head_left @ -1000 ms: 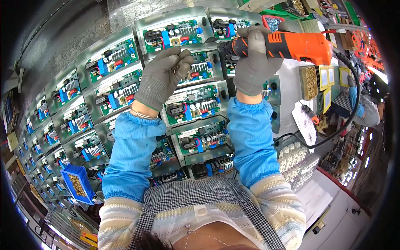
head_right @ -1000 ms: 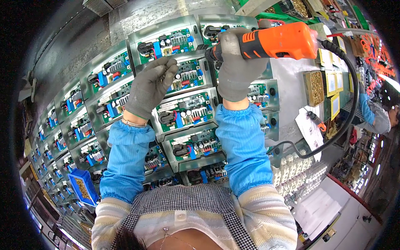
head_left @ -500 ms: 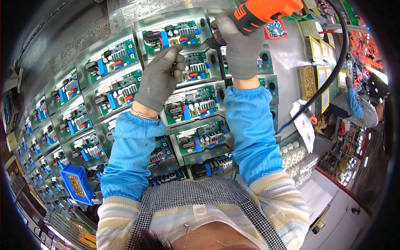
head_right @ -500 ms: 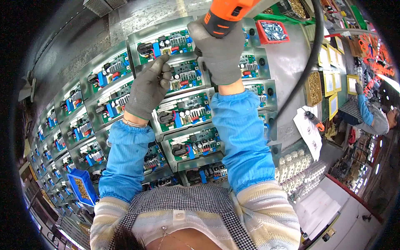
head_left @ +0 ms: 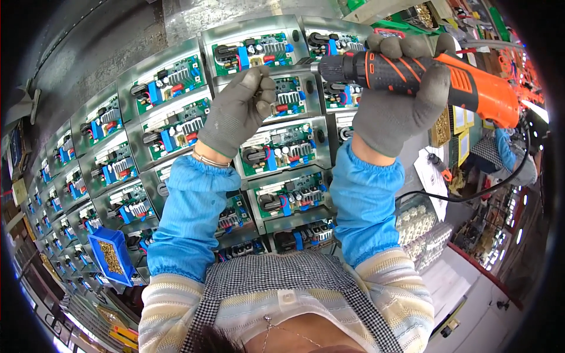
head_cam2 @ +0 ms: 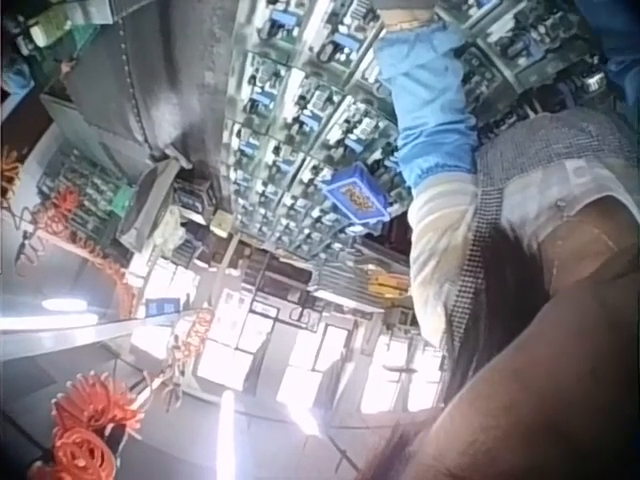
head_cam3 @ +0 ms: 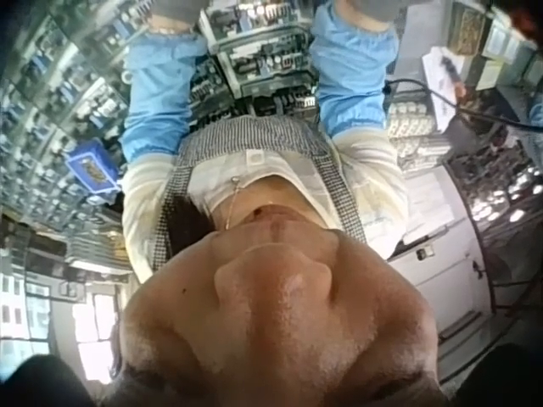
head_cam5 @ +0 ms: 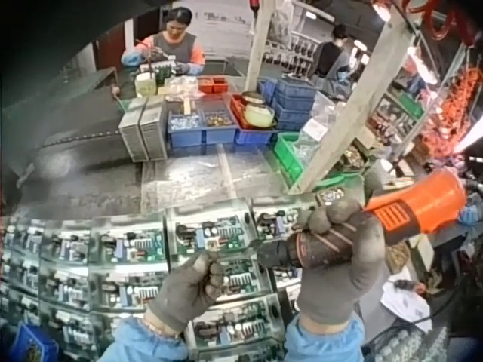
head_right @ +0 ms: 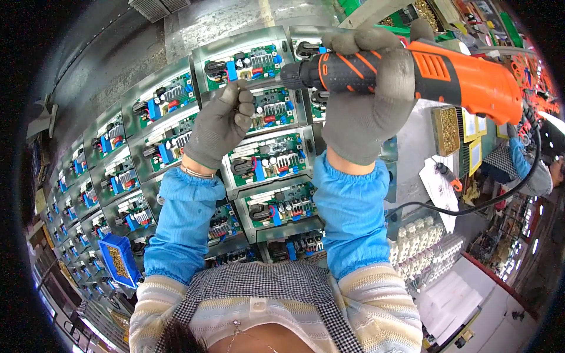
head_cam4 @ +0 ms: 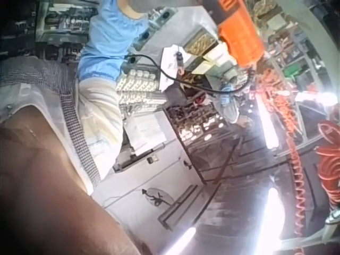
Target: The person fastens components onto printed circuit boards using an electric screwdriver, securing them with screws from a bin.
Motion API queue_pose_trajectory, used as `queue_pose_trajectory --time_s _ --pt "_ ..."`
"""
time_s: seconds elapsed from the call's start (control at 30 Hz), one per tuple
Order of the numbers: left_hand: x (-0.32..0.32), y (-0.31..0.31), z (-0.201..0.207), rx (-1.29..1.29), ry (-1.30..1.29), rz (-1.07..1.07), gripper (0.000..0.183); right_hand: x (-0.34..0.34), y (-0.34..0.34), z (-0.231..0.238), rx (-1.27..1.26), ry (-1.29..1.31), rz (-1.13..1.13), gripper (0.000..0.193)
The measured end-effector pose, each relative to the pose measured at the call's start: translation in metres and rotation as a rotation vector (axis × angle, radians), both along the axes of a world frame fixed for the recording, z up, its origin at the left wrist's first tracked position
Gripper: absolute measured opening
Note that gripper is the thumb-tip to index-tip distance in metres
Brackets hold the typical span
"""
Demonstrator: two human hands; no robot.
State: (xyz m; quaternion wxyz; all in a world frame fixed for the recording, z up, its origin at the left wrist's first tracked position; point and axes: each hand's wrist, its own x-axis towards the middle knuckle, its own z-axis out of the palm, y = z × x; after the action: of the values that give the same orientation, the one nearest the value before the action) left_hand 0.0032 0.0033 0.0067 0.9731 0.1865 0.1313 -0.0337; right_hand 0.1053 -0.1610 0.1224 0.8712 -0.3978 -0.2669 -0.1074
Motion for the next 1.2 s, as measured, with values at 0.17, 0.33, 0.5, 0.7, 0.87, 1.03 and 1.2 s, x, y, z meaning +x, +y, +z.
queue_pose_trajectory --time_s 0.17,0.33,0.5,0.7,0.87,1.03,1.2 --pt "-0.003 0.000 0.001 -0.042 0.028 -0.056 0.032 -0.014 0.009 -0.004 -0.015 0.062 -0.051 0.071" --pt "-0.001 0.004 -0.002 -0.188 -0.029 -0.054 0.030 -0.013 -0.001 0.000 -0.031 0.044 -0.122 0.071" --pt "0.001 -0.001 0.011 -0.132 0.079 0.053 0.031 -0.013 -0.006 0.001 -0.014 0.036 -0.118 0.069" --pt "-0.003 0.000 0.001 -0.086 0.033 -0.062 0.030 -0.018 0.002 0.000 -0.012 0.053 -0.126 0.072" --pt "-0.001 -0.002 0.003 0.010 0.035 -0.057 0.030 -0.017 0.005 0.000 -0.014 0.058 -0.106 0.068" --pt "-0.001 -0.001 0.005 0.176 0.007 -0.022 0.032 -0.018 0.008 -0.001 -0.020 0.163 -0.168 0.060" --pt "0.002 -0.005 0.016 0.425 0.152 -0.002 0.038 -0.009 0.009 -0.002 -0.064 0.304 -0.224 0.036"
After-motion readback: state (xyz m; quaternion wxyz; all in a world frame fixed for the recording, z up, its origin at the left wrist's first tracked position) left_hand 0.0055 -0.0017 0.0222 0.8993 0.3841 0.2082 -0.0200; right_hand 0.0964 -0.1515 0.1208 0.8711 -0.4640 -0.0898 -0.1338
